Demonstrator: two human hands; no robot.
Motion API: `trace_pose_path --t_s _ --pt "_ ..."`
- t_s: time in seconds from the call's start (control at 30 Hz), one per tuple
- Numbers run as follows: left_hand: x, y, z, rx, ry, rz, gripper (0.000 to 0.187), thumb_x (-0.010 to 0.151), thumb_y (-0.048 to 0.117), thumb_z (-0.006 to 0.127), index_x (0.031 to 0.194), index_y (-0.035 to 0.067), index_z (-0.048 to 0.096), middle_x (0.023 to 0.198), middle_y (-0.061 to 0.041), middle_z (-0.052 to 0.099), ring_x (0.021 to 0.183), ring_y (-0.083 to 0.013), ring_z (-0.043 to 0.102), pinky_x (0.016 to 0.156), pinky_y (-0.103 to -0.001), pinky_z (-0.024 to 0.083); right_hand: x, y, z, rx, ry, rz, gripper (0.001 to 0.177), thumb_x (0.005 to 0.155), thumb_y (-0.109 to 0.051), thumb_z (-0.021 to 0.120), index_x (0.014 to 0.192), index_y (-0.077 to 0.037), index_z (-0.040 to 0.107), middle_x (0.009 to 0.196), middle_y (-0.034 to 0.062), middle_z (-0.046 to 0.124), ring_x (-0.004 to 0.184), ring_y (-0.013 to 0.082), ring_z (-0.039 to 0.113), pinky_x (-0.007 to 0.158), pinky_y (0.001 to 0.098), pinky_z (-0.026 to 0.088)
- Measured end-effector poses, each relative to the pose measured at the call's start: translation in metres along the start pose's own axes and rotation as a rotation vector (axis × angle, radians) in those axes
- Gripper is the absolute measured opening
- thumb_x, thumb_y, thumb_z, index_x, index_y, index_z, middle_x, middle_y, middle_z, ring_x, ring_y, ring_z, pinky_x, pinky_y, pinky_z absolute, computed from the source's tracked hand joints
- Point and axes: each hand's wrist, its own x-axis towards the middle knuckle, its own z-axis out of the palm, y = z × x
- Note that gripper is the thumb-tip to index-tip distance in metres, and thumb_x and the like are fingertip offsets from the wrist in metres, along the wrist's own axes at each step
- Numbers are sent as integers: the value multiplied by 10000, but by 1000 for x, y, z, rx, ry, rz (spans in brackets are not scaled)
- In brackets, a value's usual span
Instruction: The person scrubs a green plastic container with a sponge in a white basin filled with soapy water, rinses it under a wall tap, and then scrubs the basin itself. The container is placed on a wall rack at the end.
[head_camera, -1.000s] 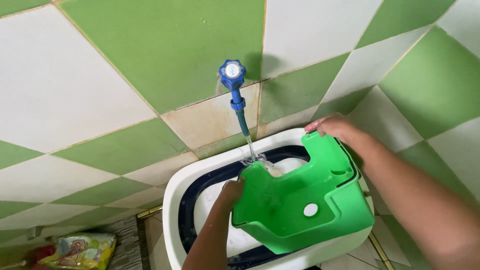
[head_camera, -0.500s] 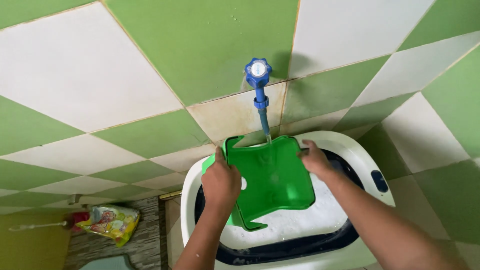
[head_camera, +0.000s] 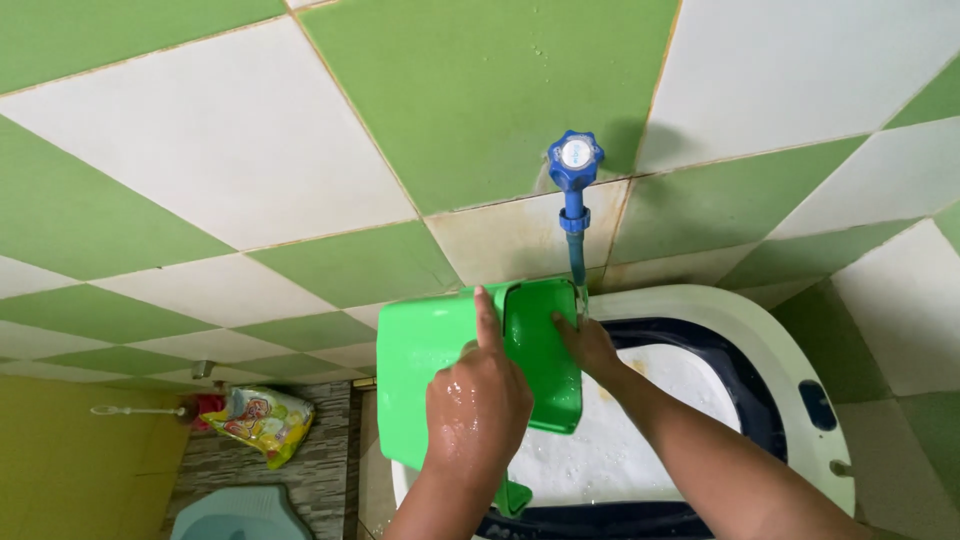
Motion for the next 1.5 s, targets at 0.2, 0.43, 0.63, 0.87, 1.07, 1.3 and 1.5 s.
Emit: trace_pose_path --t_s 0.2,0.43,0.63,0.87,1.07,1.3,1.5 --pt "41 -47 30 -364 -162 -256 766 825 293 600 1497 -35 430 903 -230 732 886 -459 748 757 -563 618 -11 -9 -35 -421 -76 -202 749 1025 -659 397 1375 -12 537 1251 326 674 1207 495 642 1012 605 502" --pt "67 -66 32 -438 -141 -330 700 833 293 545 1476 20 508 1009 -209 746 998 -450 733 862 -577 578 -14 -17 -41 -456 -59 -208 538 1050 -554 395 1353 -121 494 1251 284 691 1230 472 635 1032 600 488" --pt "59 -102 123 -820 -391 -455 438 772 188 600 1057 -107 754 737 -264 723 583 -410 736 515 -521 628 11 58 -72 -670 -165 -51 579 995 -416 529 1492 -121 552 1419 203 652 1342 421 584 1110 561 463" --pt "28 -83 65 -687 -328 -366 685 889 251 544 1504 -40 460 1231 -388 656 1180 -556 624 1024 -648 496 -15 -8 -117 -696 99 -186 524 1072 -430 385 1520 -176 479 1356 215 671 1253 404 649 1077 544 492" --pt "13 -77 76 -562 -228 -245 687 937 136 501 1596 125 308 1221 -298 666 1108 -524 655 941 -650 543 -8 57 -105 -488 91 -182 441 1050 -512 409 1407 -261 472 1204 230 733 1161 455 676 1033 584 512" --pt "5 -57 85 -491 133 -75 696 927 129 510 1598 230 356 1143 -177 673 957 -445 693 785 -574 593 -3 68 -102 -332 227 -146 390 1068 -486 426 1366 -238 462 1126 210 743 1056 464 704 992 581 522" --pt "5 -70 88 -415 91 -128 682 912 160 510 1575 269 390 1124 -120 686 933 -407 713 768 -541 608 -29 67 -95 -300 194 -163 318 995 -431 569 1192 -181 556 966 172 768 905 392 752 847 541 597"
